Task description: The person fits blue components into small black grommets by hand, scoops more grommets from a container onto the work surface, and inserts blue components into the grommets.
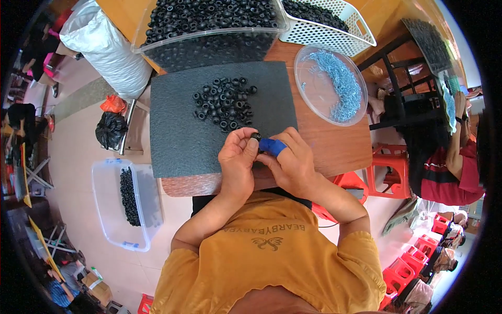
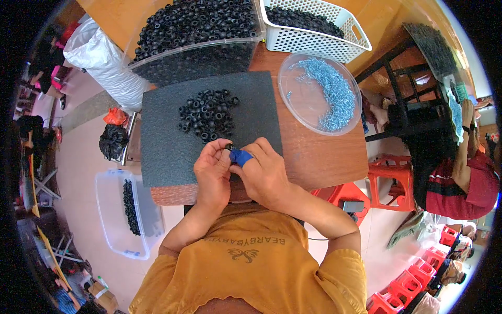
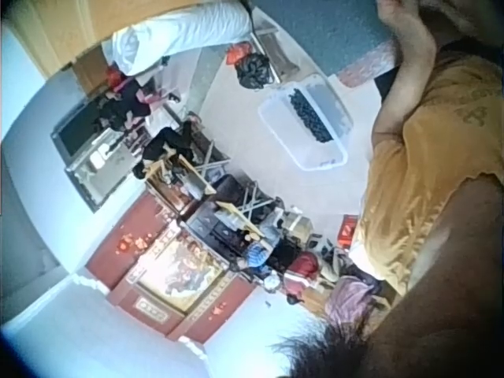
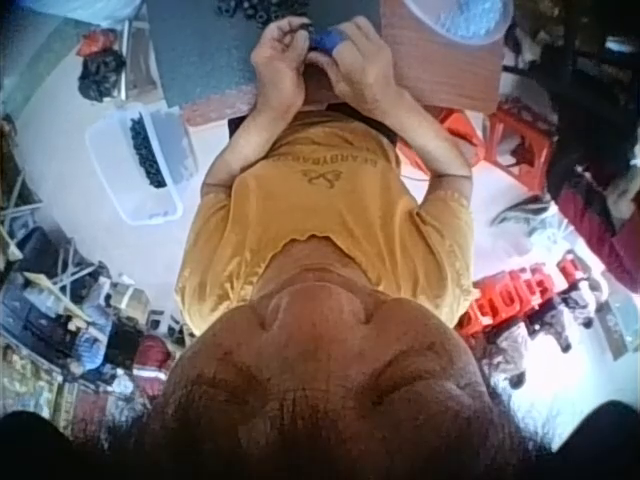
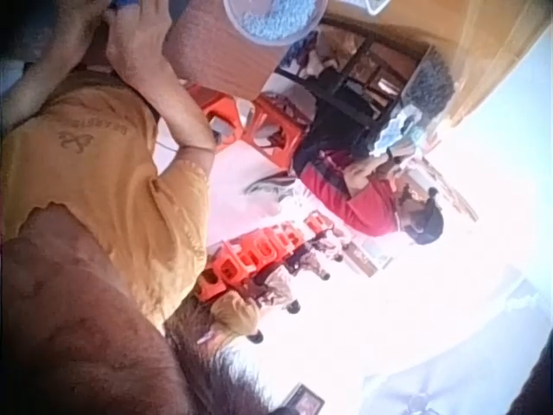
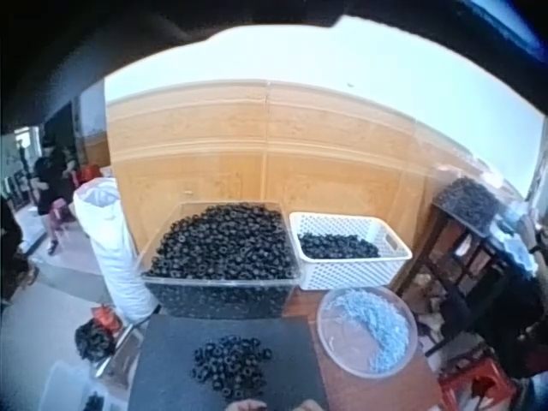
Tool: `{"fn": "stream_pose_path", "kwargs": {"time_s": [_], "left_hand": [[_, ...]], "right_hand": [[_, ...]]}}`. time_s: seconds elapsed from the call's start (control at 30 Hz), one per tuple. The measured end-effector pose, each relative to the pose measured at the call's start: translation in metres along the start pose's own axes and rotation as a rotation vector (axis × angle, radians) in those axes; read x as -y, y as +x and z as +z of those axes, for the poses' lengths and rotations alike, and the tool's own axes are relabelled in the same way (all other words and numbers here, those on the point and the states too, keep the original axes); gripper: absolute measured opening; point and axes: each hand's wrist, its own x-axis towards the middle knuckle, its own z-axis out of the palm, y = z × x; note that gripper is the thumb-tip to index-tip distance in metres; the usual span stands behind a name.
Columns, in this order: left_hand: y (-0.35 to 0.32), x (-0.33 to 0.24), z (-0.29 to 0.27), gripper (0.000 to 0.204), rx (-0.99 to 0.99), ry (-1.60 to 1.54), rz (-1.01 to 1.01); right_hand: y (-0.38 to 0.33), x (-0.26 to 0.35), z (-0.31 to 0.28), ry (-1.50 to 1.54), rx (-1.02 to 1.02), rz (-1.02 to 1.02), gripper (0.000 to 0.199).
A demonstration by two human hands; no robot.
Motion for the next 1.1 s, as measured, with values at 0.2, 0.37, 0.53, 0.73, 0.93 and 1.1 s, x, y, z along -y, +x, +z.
{"fn": "stream_pose_path", "kwargs": {"time_s": [0.2, 0.37, 0.53, 0.73, 0.93, 1.1], "left_hand": [[-0.004, -0.004, 0.005, 0.018, -0.026, -0.036, 0.031], [-0.004, -0.003, 0.004, 0.018, -0.011, -0.033, 0.017], [-0.005, -0.004, 0.005, 0.019, 0.001, -0.037, -0.006], [-0.003, -0.005, 0.003, 0.020, 0.008, -0.088, -0.092], [0.003, -0.006, -0.005, 0.019, 0.171, -0.275, -0.182], [0.001, -0.008, -0.003, 0.019, 0.194, -0.104, -0.132]], "right_hand": [[0.001, 0.005, 0.001, 0.027, -0.067, -0.035, 0.027], [-0.004, 0.003, 0.005, -0.004, -0.117, 0.001, 0.026], [-0.002, 0.005, 0.002, -0.012, -0.109, 0.018, 0.026], [-0.007, 0.000, 0.007, -0.003, -0.170, -0.011, 0.026], [0.001, 0.000, -0.018, 0.298, -0.065, 0.315, 0.014], [-0.003, -0.011, -0.019, 0.466, -0.050, 0.513, 0.009]]}}
